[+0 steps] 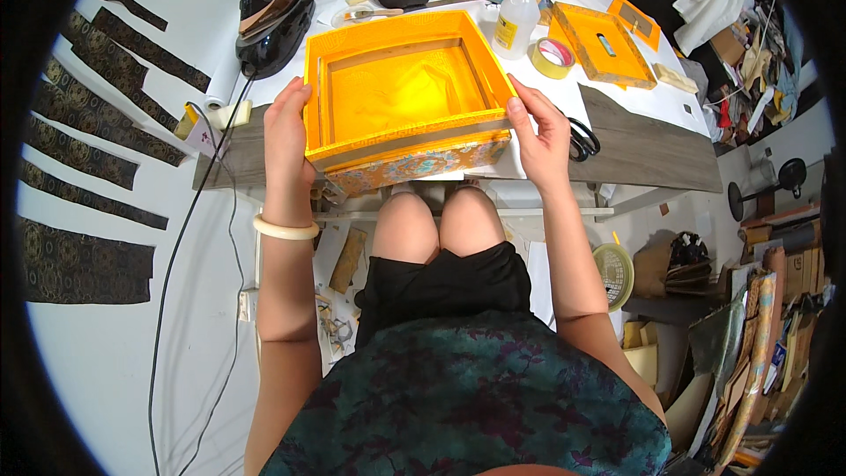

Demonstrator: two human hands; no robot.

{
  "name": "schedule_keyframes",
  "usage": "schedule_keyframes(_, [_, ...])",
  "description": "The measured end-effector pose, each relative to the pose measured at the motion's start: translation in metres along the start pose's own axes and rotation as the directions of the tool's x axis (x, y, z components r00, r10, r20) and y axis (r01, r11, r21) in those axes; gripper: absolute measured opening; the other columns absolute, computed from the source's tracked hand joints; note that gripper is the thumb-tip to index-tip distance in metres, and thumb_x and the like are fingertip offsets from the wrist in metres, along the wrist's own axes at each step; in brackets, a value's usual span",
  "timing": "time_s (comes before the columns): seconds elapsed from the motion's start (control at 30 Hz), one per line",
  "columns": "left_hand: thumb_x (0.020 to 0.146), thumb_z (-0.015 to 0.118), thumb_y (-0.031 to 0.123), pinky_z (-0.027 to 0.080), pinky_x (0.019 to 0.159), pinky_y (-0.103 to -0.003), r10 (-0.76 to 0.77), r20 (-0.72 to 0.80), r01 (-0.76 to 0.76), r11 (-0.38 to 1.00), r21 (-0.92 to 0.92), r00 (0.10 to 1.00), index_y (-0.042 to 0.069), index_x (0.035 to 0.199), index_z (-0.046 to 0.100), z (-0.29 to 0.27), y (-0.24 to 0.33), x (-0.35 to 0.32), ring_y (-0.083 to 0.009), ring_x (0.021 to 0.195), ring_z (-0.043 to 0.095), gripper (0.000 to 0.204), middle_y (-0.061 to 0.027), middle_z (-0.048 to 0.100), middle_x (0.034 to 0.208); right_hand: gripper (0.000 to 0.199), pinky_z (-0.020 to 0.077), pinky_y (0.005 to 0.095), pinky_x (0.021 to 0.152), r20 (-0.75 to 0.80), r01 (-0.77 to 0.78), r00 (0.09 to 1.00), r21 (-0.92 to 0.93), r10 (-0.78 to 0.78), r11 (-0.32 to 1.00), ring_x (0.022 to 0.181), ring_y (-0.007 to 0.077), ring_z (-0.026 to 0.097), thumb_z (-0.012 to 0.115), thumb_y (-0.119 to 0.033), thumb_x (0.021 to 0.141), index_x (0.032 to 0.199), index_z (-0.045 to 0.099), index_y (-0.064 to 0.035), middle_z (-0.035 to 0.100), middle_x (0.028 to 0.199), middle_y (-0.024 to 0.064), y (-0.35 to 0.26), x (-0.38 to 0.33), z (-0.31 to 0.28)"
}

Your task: The person assembles a decorative box by applying glue to the edges of a yellow frame, attaching a patterned lid, and trimming excess material with a craft knife. The person handles the box components and tools directly on a cluttered workbench.

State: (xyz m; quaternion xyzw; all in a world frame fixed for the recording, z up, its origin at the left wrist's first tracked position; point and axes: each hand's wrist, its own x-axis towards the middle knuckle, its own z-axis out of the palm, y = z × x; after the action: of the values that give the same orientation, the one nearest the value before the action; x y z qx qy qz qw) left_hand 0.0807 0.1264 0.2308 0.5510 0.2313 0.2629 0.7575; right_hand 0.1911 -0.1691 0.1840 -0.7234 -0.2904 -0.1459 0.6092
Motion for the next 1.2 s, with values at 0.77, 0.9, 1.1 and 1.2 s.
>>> schedule_keyframes(0.77, [0.106, 0.046, 0.015, 0.056, 0.089, -0.031, -0.055, 0.091, 0.055, 0.998, 0.007, 0.994, -0.012, 0.132, 0.060, -0.012, -0.030, 0.025, -0.0203, 0.103, 0.071, 0.039, -0.0163, 0.071, 0.119, 0.038, 0.0514, 0.0308, 0.091, -0.001, 0.014, 1.000, -0.090, -0.015, 0.996, 0.100, 0.0198, 0.070, 0.071, -0.023, 0.099, 0.129, 0.070, 0.0002, 0.074, 0.109, 0.0154, 0.017, -0.004, 0.014])
schedule_keyframes(0.9, [0.106, 0.046, 0.014, 0.055, 0.086, -0.030, -0.079, 0.076, 0.079, 0.997, 0.003, 0.994, -0.012, 0.133, 0.060, -0.007, -0.032, 0.024, -0.0188, 0.099, 0.070, 0.040, -0.0155, 0.072, 0.117, 0.038, 0.0517, 0.0320, 0.092, -0.028, 0.027, 0.999, -0.153, -0.032, 0.988, 0.101, 0.0228, 0.071, 0.071, -0.024, 0.099, 0.128, 0.070, -0.0008, 0.074, 0.110, 0.0169, 0.020, -0.007, 0.013])
schedule_keyframes(1.1, [0.102, 0.056, 0.024, 0.054, 0.086, -0.032, 0.061, -0.040, -0.053, 0.984, 0.168, 0.997, -0.003, 0.139, 0.059, -0.032, -0.036, 0.063, -0.0190, 0.098, 0.067, 0.045, -0.0116, 0.070, 0.117, 0.042, 0.0501, 0.0337, 0.098, -0.027, -0.092, 0.996, -0.051, 0.090, 0.994, 0.109, 0.0200, 0.068, 0.059, -0.035, 0.106, 0.130, 0.070, -0.0027, 0.074, 0.115, 0.0124, 0.027, 0.015, 0.006])
schedule_keyframes(1.2, [0.102, 0.059, 0.032, 0.052, 0.090, -0.032, -0.007, -0.085, 0.026, 0.972, 0.233, 0.996, 0.001, 0.146, 0.053, -0.029, -0.030, 0.083, -0.0196, 0.103, 0.064, 0.055, -0.0103, 0.066, 0.123, 0.053, 0.0460, 0.0376, 0.106, 0.093, -0.301, 0.951, 0.064, 0.295, 0.951, 0.125, 0.0226, 0.061, 0.049, -0.045, 0.109, 0.142, 0.062, -0.0058, 0.067, 0.134, 0.0119, 0.037, 0.065, 0.013])
